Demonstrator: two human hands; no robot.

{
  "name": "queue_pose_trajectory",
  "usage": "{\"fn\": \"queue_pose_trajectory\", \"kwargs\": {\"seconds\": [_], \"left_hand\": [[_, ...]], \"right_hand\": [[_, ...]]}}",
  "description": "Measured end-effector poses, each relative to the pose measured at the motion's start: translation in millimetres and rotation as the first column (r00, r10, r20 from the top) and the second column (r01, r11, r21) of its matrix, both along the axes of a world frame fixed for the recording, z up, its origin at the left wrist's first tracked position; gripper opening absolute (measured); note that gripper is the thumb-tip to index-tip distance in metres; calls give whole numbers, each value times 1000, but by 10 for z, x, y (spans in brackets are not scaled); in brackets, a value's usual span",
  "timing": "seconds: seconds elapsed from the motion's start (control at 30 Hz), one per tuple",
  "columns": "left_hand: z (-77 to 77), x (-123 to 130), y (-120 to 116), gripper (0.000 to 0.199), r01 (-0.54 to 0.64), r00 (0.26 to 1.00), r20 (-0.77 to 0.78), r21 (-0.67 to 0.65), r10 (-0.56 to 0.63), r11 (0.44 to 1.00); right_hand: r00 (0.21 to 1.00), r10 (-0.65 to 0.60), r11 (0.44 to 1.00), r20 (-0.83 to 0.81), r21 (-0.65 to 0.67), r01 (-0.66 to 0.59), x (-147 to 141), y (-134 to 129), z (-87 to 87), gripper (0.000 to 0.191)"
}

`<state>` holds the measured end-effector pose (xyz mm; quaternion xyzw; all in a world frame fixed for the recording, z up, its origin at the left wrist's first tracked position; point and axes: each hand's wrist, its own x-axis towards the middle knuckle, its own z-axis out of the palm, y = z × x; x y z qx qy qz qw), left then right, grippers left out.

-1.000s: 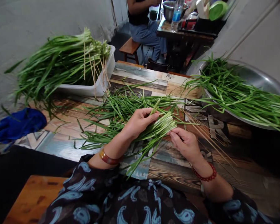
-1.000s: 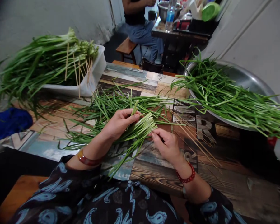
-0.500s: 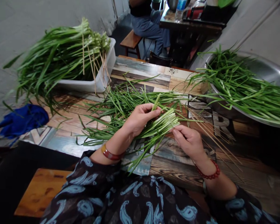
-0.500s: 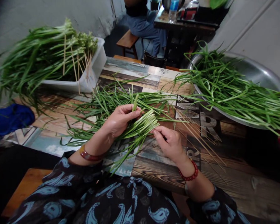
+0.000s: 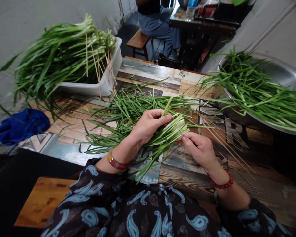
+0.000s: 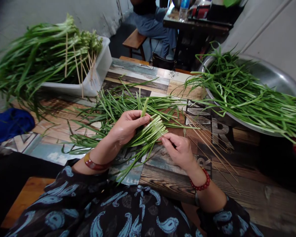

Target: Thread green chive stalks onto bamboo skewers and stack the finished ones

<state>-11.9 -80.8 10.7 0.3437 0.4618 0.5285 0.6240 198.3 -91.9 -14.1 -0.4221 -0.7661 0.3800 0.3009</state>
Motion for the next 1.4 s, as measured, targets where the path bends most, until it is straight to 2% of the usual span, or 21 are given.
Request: {"fn": "queue_pose_trajectory", "kwargs": {"seconds": [0.13, 0.47, 0.87, 1.17, 1.3, 1.4], "left_hand": [[-5, -4, 2, 27, -2, 999, 34, -3, 2, 1000], [-1, -11, 17, 25, -55, 998, -2, 44, 55, 998], [-2, -9, 12, 25, -39, 999, -17, 39, 40, 998], [14, -24, -5, 29, 24, 998, -52, 23, -23, 999], [25, -70, -18, 30, 83, 986, -146, 15, -80, 996], [34, -97, -4, 28, 130, 975, -189, 66, -115, 989]], "right_hand": [[1000, 15, 1000, -18, -13, -15, -7, 5, 23, 24], [1000, 15, 1000, -17, 17, -14, -17, 2, 50, 24], [1000, 17, 1000, -5, 11, -17, -17, 0, 34, 25], [999, 25, 998, -41, 53, -23, -60, -9, 18, 24], [996, 45, 994, -80, 104, -37, -110, -4, -33, 26], [994, 40, 989, -100, 143, -25, -138, 13, -65, 25]]}}
